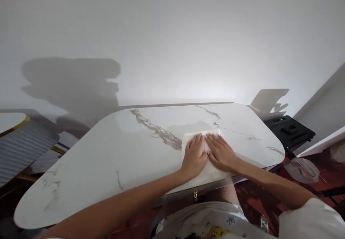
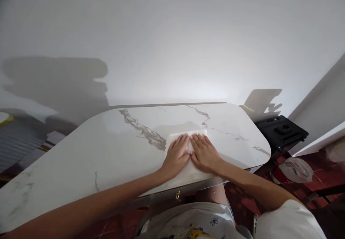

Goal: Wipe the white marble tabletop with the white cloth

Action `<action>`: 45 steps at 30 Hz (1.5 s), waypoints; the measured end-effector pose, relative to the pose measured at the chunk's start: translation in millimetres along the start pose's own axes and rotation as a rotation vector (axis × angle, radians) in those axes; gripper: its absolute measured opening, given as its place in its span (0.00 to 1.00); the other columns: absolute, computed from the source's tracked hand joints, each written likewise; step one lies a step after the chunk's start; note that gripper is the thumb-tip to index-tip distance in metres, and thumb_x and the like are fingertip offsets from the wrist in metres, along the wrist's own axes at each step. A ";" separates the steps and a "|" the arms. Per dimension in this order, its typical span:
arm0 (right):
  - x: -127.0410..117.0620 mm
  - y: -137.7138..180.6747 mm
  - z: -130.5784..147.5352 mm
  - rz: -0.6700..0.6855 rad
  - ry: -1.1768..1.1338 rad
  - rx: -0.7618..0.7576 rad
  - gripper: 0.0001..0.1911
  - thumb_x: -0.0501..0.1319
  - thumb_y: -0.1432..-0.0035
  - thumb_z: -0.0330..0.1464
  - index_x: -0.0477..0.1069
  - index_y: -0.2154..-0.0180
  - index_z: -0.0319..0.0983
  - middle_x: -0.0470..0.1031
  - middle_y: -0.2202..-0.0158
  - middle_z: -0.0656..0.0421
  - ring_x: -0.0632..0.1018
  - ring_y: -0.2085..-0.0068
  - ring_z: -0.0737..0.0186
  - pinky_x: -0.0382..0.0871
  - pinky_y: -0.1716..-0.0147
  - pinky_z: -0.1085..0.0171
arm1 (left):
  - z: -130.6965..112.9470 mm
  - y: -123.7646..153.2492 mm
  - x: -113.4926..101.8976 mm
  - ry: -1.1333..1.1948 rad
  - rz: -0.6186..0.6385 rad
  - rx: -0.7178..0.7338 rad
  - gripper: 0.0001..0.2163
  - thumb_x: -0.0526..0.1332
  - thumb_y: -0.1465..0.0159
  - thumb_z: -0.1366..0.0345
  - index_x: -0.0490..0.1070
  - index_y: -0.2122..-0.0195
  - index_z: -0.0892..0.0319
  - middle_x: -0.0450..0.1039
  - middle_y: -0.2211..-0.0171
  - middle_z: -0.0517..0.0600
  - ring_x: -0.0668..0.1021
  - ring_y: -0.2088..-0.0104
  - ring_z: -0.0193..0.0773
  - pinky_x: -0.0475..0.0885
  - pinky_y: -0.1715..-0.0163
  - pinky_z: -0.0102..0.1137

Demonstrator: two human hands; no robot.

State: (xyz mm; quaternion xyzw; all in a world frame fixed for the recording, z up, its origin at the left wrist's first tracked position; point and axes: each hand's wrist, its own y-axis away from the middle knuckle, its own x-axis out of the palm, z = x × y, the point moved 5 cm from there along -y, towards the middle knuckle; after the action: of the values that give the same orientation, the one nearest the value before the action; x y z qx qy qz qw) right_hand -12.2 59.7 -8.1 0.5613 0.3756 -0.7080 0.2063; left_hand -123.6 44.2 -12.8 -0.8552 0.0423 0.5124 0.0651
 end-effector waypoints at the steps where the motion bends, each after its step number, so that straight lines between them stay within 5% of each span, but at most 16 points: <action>1: -3.0 10.4 4.0 0.004 -0.011 -0.010 0.30 0.48 0.39 0.31 0.54 0.37 0.28 0.55 0.36 0.46 0.55 0.35 0.52 0.49 0.37 0.49 | -5.2 8.8 2.8 0.027 0.027 -0.020 0.32 0.49 0.42 0.70 0.48 0.35 0.68 0.45 0.33 0.56 0.48 0.33 0.44 0.44 0.35 0.43; 7: -20.8 53.3 -12.1 0.086 -0.121 -0.043 0.31 0.48 0.36 0.35 0.48 0.34 0.34 0.51 0.34 0.50 0.52 0.34 0.53 0.48 0.37 0.47 | -43.8 26.7 17.3 0.171 0.212 -0.102 0.36 0.50 0.44 0.66 0.44 0.33 0.66 0.36 0.32 0.51 0.40 0.32 0.41 0.39 0.35 0.39; 12: -19.4 39.4 -68.7 0.138 -0.189 -0.066 0.29 0.49 0.34 0.40 0.50 0.35 0.39 0.52 0.34 0.51 0.55 0.35 0.52 0.48 0.38 0.46 | -64.9 -15.9 24.8 0.153 0.244 -0.113 0.35 0.48 0.41 0.64 0.40 0.33 0.68 0.34 0.32 0.52 0.39 0.32 0.42 0.37 0.35 0.39; 21: 13.7 -68.4 -151.9 0.074 -0.097 0.038 0.27 0.48 0.35 0.38 0.55 0.37 0.38 0.57 0.36 0.51 0.58 0.36 0.52 0.50 0.39 0.46 | -22.2 -146.9 17.6 -0.117 -0.119 0.074 0.24 0.44 0.35 0.67 0.54 0.38 0.68 0.55 0.36 0.58 0.56 0.36 0.44 0.50 0.37 0.40; 30: 39.2 -165.0 -189.6 0.068 -0.078 0.039 0.27 0.49 0.37 0.35 0.57 0.38 0.33 0.58 0.36 0.51 0.59 0.36 0.54 0.48 0.38 0.51 | 34.5 -231.4 -1.5 -0.263 -0.208 0.139 0.20 0.44 0.33 0.69 0.57 0.41 0.66 0.58 0.38 0.59 0.60 0.38 0.45 0.54 0.41 0.40; 40: 36.6 -166.5 -239.5 0.049 -0.112 0.041 0.26 0.48 0.38 0.33 0.59 0.39 0.35 0.61 0.38 0.52 0.62 0.38 0.56 0.51 0.39 0.52 | 5.1 -267.3 9.1 -0.320 -0.221 0.145 0.17 0.46 0.34 0.69 0.63 0.47 0.68 0.68 0.49 0.60 0.66 0.46 0.48 0.58 0.46 0.41; 45: 28.6 -147.2 -243.2 0.022 -0.057 0.114 0.26 0.47 0.37 0.32 0.59 0.39 0.34 0.61 0.38 0.50 0.61 0.38 0.53 0.52 0.40 0.51 | -10.1 -264.7 18.2 -0.287 -0.232 0.185 0.19 0.46 0.34 0.69 0.59 0.43 0.69 0.64 0.44 0.62 0.64 0.43 0.48 0.56 0.44 0.41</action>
State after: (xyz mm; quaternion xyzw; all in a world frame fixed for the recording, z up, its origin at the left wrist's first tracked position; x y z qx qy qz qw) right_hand 30.3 342.2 -12.4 0.5560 0.3225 -0.7416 0.1923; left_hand -69.5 304.0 -6.1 -0.7629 -0.0193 0.6120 0.2073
